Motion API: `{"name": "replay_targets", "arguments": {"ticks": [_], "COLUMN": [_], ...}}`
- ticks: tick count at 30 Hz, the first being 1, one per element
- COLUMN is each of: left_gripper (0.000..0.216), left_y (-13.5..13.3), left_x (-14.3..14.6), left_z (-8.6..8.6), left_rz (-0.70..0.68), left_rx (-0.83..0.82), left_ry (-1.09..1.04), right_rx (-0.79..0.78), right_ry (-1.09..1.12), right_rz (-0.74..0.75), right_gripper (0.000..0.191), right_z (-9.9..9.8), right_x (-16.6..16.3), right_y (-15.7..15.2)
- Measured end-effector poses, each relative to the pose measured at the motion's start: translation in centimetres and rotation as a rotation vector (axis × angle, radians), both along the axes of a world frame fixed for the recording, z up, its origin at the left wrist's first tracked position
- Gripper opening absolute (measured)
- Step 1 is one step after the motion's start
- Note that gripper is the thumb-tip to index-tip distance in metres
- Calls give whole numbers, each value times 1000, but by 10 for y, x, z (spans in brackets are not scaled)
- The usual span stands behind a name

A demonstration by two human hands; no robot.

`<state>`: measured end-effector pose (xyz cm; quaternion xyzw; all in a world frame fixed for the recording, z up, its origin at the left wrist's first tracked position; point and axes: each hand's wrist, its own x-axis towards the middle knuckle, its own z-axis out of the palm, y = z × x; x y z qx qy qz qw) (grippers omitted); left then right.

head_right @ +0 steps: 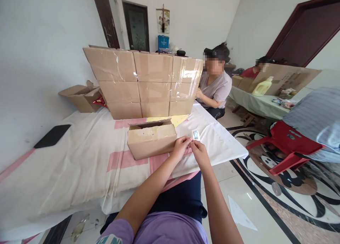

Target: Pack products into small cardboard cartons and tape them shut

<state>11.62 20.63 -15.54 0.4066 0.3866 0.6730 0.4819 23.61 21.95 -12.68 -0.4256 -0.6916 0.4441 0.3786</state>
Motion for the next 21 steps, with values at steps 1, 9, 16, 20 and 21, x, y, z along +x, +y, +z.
{"name": "replay_targets", "arguments": {"ticks": [1, 9, 16, 20, 21], "left_gripper": [46, 36, 42, 33, 29], "left_y": [0, -28, -107, -140, -146], "left_x": [0, 2, -17, -70, -87], "left_z": [0, 17, 54, 84, 90], "left_rz": [15, 178, 28, 173, 236], "left_rx": [4, 74, 139, 141, 117], "left_ry": [8, 47, 202, 379, 437], "right_rx": [9, 1, 397, 678, 703], "right_ry": [-21, -274, -73, -60, -94], "right_rz": [-5, 56, 89, 359, 420], "right_gripper": [44, 48, 36, 40, 38], "right_z": [0, -15, 53, 67, 61], "right_x": [1, 26, -19, -88, -100], "right_y": [1, -2, 5, 3, 1]}}
